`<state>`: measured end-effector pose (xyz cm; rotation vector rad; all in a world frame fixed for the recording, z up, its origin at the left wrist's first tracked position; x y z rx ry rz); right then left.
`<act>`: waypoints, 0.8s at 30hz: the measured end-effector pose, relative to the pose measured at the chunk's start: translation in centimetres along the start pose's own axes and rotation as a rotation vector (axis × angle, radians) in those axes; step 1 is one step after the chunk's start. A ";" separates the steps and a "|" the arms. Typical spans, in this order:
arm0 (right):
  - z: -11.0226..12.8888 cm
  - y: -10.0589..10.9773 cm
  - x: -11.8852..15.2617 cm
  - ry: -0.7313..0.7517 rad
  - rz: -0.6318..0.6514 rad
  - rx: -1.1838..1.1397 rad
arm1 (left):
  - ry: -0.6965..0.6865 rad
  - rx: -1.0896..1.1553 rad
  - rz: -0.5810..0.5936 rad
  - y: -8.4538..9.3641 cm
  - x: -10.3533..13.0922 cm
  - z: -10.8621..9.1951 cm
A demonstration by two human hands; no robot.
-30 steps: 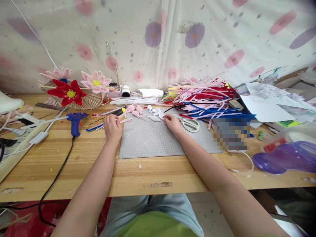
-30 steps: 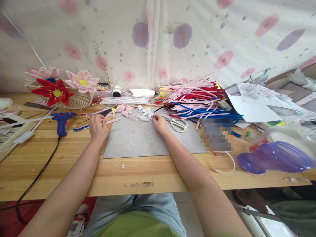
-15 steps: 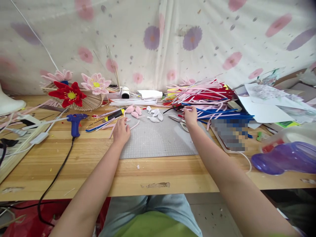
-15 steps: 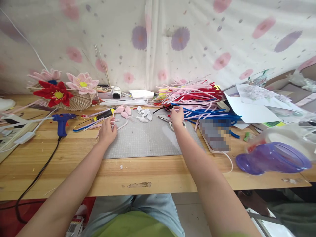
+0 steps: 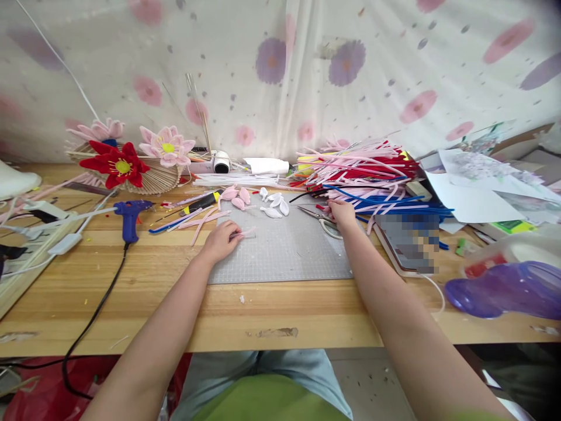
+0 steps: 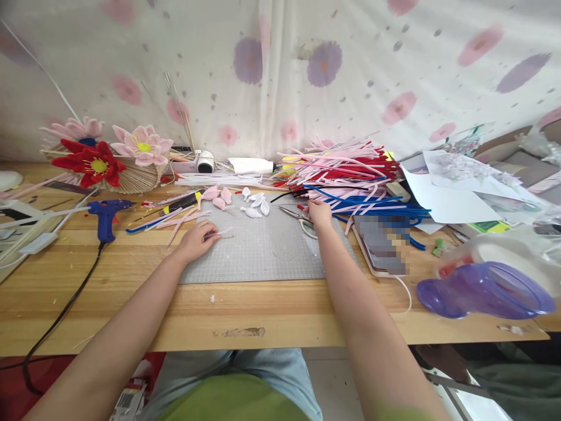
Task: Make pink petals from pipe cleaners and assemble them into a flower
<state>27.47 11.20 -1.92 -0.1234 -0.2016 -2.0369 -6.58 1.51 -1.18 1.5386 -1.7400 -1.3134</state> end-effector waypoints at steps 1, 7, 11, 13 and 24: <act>0.1 0.1 0.0 -0.039 0.002 -0.040 | 0.027 0.021 -0.032 0.0 0.0 -0.1; 1.5 0.2 0.4 -0.162 0.022 -0.214 | 0.120 0.145 -0.160 -0.6 -0.4 -1.7; 2.3 -0.8 0.1 -0.200 -0.029 -0.297 | 0.165 0.203 -0.142 -1.1 -0.4 -1.5; 2.3 -1.3 -0.4 -0.252 -0.078 -0.362 | 0.203 0.237 -0.161 -1.2 -0.3 -1.0; 2.9 -5.2 3.4 -0.260 0.086 -0.416 | 0.418 0.632 -0.274 -2.2 -1.6 -0.3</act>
Point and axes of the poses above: each hand's wrist, its own x-axis away from the middle knuckle, its own y-axis out of the back of the hand, z = x × y, the point moved 2 cm from there along -x, towards the middle knuckle, and after that the axes turned 6 degrees about -x, right-handed, at the moved point
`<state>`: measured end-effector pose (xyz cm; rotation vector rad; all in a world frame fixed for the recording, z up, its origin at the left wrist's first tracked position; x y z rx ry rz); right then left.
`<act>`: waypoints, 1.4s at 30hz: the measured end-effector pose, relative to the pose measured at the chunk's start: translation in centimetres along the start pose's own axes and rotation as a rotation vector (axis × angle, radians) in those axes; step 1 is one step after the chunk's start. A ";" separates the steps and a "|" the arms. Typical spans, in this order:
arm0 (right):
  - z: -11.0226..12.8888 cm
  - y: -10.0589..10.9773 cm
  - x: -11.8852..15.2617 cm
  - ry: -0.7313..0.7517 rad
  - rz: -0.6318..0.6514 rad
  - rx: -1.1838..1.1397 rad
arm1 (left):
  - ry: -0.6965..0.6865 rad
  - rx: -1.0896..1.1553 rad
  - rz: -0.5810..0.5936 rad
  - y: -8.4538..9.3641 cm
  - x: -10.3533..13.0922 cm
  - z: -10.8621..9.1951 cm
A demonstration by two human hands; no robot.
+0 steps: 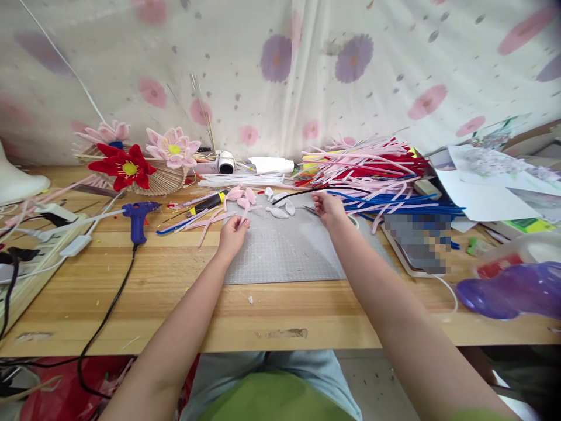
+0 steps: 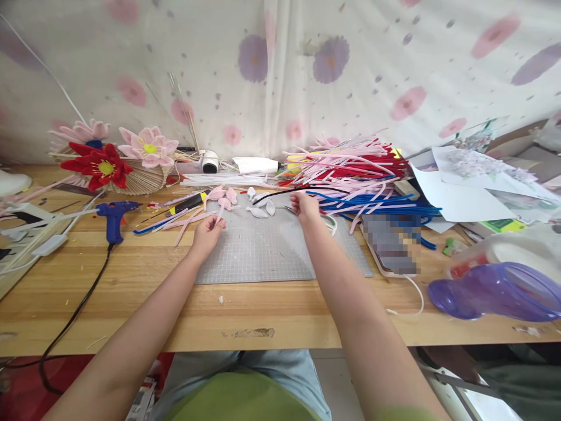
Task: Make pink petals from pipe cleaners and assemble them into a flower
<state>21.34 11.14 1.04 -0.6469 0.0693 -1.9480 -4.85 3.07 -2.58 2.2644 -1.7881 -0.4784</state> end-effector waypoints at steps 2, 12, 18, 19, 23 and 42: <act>-1.3 -1.5 1.8 -0.036 0.086 0.018 | -0.003 -0.008 0.019 -0.3 -0.1 0.2; -8.5 -4.9 9.4 -0.209 0.565 0.178 | -0.334 -0.431 -0.320 0.9 0.3 -2.0; -10.1 -5.9 11.3 -0.081 0.752 0.508 | -0.125 -0.293 0.138 -1.3 0.8 -1.5; -10.2 -5.9 11.5 -0.056 0.779 0.565 | -0.100 -0.240 0.172 -1.6 0.7 -1.1; -10.0 -5.5 11.4 -0.070 0.913 0.729 | -0.071 -0.135 0.192 -1.7 0.7 -0.2; -3.6 0.2 4.4 0.616 0.126 1.396 | -0.439 -0.919 0.012 1.5 2.0 -2.0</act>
Point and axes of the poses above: each hand's wrist, its own x-axis away from the middle knuckle, its own y-axis out of the back of the hand, z = x × y, the point moved 2 cm from there along -x, towards the middle knuckle, and after that the axes turned 6 degrees about -x, right-handed, at the moved point
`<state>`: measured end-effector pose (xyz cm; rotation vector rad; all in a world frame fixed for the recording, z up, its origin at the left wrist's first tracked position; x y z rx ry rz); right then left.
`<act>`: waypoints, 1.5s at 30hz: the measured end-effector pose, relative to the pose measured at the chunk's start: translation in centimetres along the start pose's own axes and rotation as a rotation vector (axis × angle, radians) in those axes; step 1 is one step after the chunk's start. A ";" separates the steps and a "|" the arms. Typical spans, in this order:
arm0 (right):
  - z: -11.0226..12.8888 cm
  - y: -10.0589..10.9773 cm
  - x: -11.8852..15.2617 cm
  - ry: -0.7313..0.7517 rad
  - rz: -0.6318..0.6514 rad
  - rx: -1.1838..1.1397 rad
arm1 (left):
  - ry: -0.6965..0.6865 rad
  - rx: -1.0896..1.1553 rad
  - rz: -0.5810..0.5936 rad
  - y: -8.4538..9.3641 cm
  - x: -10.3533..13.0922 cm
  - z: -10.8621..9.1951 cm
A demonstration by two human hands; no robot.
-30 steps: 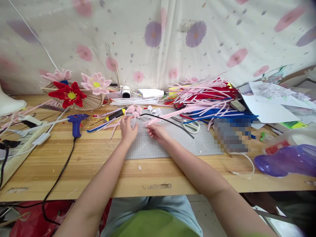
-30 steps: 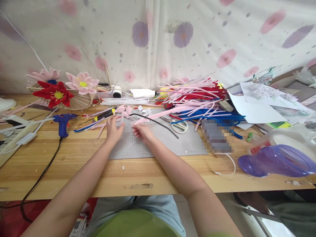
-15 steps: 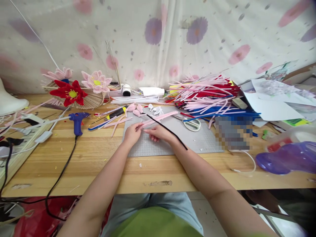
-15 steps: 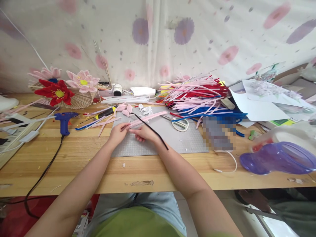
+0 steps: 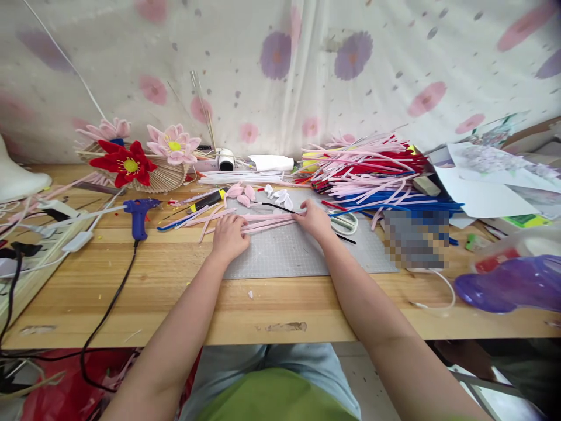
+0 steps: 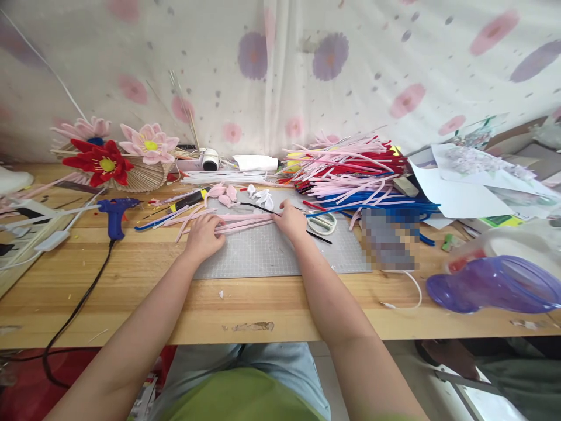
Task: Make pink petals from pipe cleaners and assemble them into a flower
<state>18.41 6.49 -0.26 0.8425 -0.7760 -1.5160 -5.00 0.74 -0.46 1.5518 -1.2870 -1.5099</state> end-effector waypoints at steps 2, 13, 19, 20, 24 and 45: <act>-0.4 -0.1 -0.3 0.034 0.067 0.074 | -0.032 0.013 -0.013 -0.4 0.1 -0.3; 0.4 7.9 -3.6 0.152 -0.216 0.214 | -0.027 0.080 -0.005 -1.6 0.0 -0.5; -1.5 14.0 -10.0 0.087 -0.221 0.263 | -0.031 0.022 -0.099 -1.3 0.0 -0.9; -1.5 13.7 -10.1 0.050 -0.216 0.239 | -0.030 0.014 -0.104 -1.3 0.0 -0.9; 0.4 8.2 -7.0 0.302 0.112 0.075 | -0.071 -0.027 -0.086 -1.3 0.1 -0.9; -4.2 7.9 -5.7 0.089 -0.424 -0.099 | -0.026 0.110 -0.237 -0.6 0.6 -1.4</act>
Point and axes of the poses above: each hand's wrist, its own x-axis away from the middle knuckle, its own y-axis out of the back of the hand, z = x × y, the point moved 2 cm from there along -x, towards the middle knuckle, and after that the axes turned 6 degrees about -x, right-handed, at the moved point
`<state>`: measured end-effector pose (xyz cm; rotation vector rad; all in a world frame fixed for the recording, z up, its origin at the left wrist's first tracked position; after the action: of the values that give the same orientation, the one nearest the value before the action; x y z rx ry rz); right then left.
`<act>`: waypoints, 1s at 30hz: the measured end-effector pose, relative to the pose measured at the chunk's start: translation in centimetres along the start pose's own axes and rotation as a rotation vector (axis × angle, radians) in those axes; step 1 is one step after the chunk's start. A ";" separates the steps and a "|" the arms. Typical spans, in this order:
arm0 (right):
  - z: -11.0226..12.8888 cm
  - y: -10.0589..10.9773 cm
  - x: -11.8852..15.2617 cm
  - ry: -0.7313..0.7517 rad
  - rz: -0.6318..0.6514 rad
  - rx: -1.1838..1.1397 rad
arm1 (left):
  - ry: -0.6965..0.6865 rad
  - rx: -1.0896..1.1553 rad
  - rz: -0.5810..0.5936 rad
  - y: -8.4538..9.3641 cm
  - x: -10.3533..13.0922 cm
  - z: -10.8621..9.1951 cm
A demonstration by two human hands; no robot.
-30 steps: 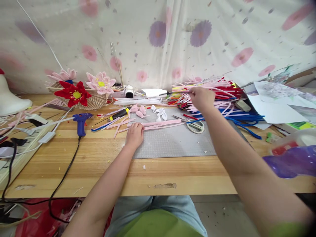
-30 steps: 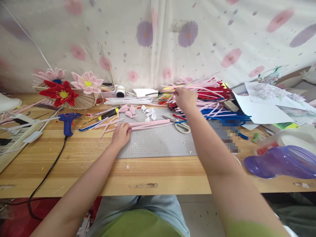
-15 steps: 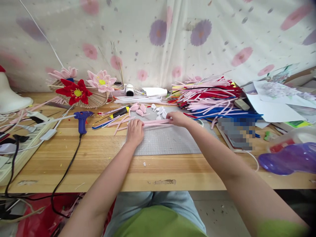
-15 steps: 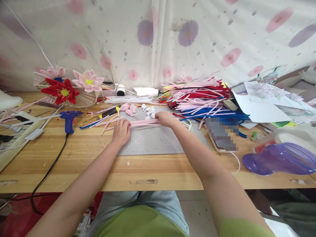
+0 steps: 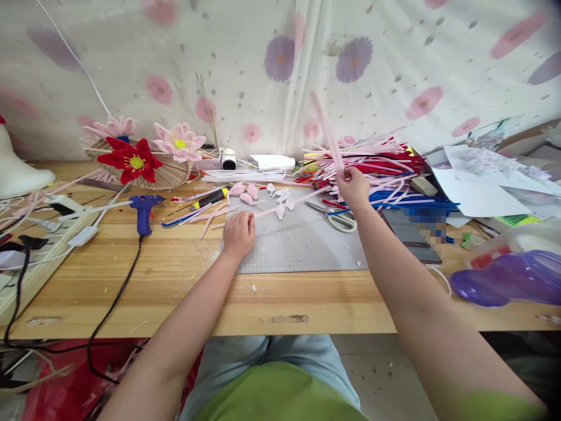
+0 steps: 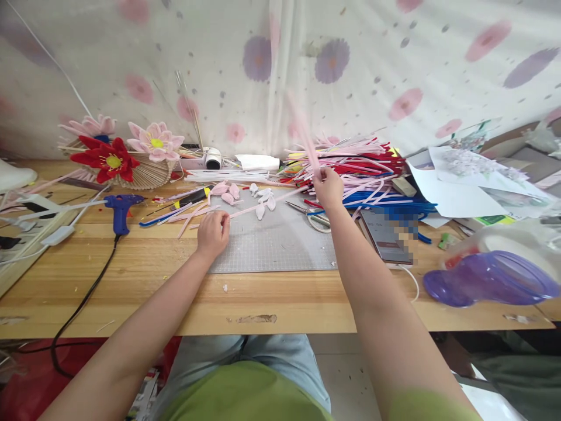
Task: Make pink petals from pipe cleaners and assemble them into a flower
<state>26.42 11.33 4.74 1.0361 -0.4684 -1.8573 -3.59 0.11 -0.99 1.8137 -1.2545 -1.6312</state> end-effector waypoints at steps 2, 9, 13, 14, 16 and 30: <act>-1.3 -0.2 -0.6 -0.123 -0.038 0.025 | -0.069 -0.013 0.083 -0.2 0.2 -0.5; -3.2 -0.9 -2.3 -0.300 -0.054 0.006 | -0.271 -0.047 0.187 -0.6 0.8 -2.4; 0.5 0.0 -0.8 -0.039 -0.101 0.013 | -0.099 -0.077 0.077 -0.3 0.2 -1.1; 1.8 -0.1 0.1 0.065 0.002 -0.017 | -0.088 -0.073 0.062 -0.1 0.0 -0.7; 4.1 -1.0 2.6 0.275 0.353 -0.079 | -0.073 -0.057 0.038 0.2 -0.2 -0.2; 8.4 -6.2 6.2 -0.231 0.629 -1.321 | 0.496 0.689 0.200 -0.9 -1.6 0.5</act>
<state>14.91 8.18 2.46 -0.2191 0.3112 -1.2565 -3.60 1.97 -0.87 2.1824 -1.7929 -0.5940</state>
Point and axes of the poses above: each hand's wrist, its own x-axis away from the middle knuckle, its own y-axis out of the back of the hand, z = x × y, the point moved 2 cm from there along -x, towards the middle knuckle, and after that the axes turned 6 degrees about -x, right-handed, at the moved point
